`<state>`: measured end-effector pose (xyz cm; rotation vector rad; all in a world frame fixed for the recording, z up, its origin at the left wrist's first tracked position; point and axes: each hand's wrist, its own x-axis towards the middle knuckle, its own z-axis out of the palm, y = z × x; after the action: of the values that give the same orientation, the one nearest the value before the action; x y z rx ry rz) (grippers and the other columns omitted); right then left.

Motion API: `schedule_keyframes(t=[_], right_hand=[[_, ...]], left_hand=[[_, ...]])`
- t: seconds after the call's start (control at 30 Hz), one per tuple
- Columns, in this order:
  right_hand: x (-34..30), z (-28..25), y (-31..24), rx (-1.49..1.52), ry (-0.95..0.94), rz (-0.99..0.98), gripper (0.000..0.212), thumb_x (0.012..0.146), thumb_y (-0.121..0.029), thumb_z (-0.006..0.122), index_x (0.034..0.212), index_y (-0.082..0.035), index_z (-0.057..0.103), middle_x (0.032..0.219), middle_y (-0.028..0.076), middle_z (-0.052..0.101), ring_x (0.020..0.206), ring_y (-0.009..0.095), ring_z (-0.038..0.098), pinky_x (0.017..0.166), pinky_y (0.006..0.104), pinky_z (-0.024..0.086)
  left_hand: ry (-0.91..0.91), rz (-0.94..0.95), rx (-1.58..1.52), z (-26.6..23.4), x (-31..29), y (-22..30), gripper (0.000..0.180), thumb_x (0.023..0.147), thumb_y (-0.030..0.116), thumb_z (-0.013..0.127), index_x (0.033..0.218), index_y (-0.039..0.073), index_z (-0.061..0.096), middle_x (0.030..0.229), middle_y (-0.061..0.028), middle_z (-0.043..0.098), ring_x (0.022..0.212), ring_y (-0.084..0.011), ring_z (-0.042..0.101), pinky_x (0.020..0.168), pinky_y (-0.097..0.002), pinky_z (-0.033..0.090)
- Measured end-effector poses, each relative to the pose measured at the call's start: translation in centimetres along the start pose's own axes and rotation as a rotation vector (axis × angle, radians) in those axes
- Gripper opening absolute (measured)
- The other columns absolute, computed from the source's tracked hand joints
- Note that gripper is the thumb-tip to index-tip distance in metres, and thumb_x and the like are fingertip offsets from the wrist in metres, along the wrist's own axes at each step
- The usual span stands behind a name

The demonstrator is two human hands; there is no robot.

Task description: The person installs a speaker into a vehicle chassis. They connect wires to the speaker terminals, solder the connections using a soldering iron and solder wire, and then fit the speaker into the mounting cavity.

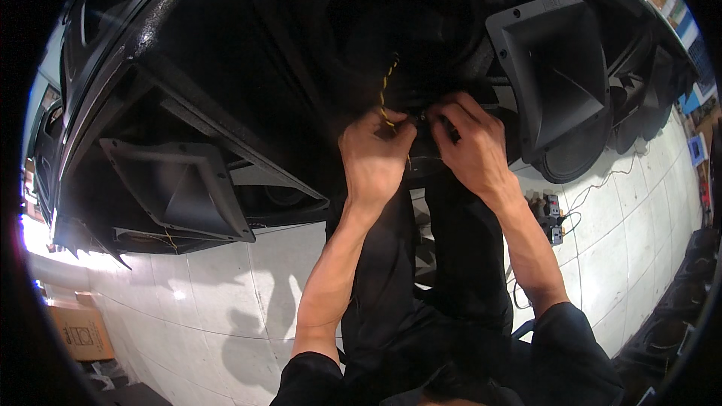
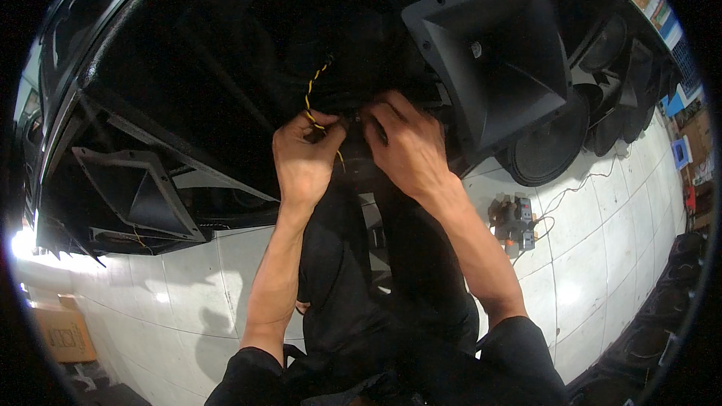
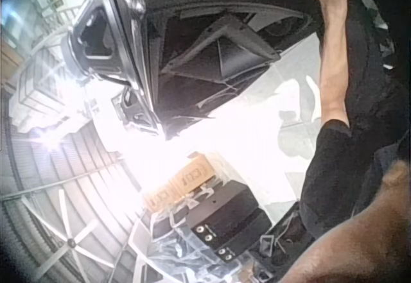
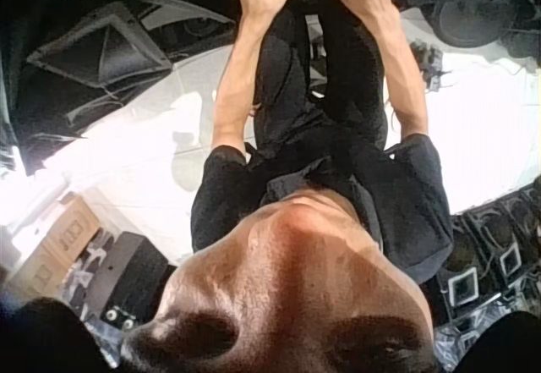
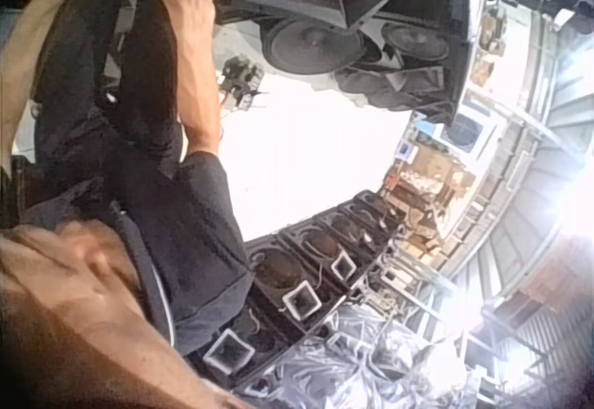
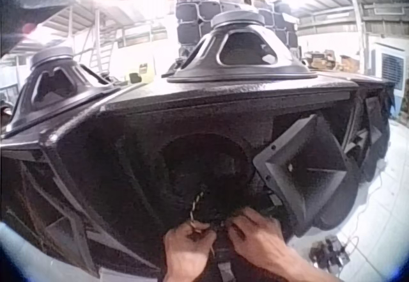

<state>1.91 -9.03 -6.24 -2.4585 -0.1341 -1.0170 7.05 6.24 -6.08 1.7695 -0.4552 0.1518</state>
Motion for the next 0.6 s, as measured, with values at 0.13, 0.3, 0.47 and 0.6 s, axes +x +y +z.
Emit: schedule_keyframes(t=[0.13,0.3,0.47,0.6], right_hand=[[0.0,-0.1,-0.1,-0.007,-0.007,-0.02,0.012,0.081,0.001,0.071,0.092,-0.003,0.069,0.097,0.008,0.066,0.076,0.031,0.07,0.064,0.0363,0.057],[-0.2,-0.2,0.1,-0.194,0.002,-0.165,0.015,0.079,-0.001,0.072,0.093,-0.003,0.068,0.099,0.008,0.065,0.079,0.027,0.069,0.063,0.0348,0.057],[0.8,-1.0,-1.0,-0.498,-0.167,-0.415,0.017,0.077,-0.006,0.072,0.093,0.0,0.066,0.103,0.011,0.062,0.089,0.023,0.066,0.067,0.0346,0.058],[2.9,-2.3,-1.6,-0.704,-0.371,-0.668,0.02,0.077,-0.01,0.07,0.095,0.0,0.068,0.108,0.013,0.064,0.098,0.024,0.064,0.081,0.0362,0.058]], left_hand=[[0.014,0.028,-0.047,0.0,0.0,-0.3,0.011,0.082,0.005,0.071,0.088,-0.004,0.068,0.06,-0.0112,0.066,0.053,-0.0165,0.064,0.054,-0.0302,0.046],[-0.018,-0.042,-0.067,0.3,-0.1,-0.8,0.008,0.085,0.003,0.071,0.09,-0.003,0.07,0.069,-0.0051,0.066,0.06,-0.0067,0.058,0.054,-0.0253,0.043],[-0.027,-0.062,-0.112,0.2,0.0,-1.2,0.011,0.084,0.006,0.071,0.09,-0.002,0.067,0.07,-0.0142,0.068,0.061,-0.0205,0.067,0.059,-0.033,0.049],[-0.015,-0.019,-0.012,0.2,-0.1,-1.2,0.012,0.086,0.009,0.072,0.092,0.0,0.067,0.07,-0.0138,0.067,0.061,-0.0223,0.066,0.06,-0.0349,0.05]])
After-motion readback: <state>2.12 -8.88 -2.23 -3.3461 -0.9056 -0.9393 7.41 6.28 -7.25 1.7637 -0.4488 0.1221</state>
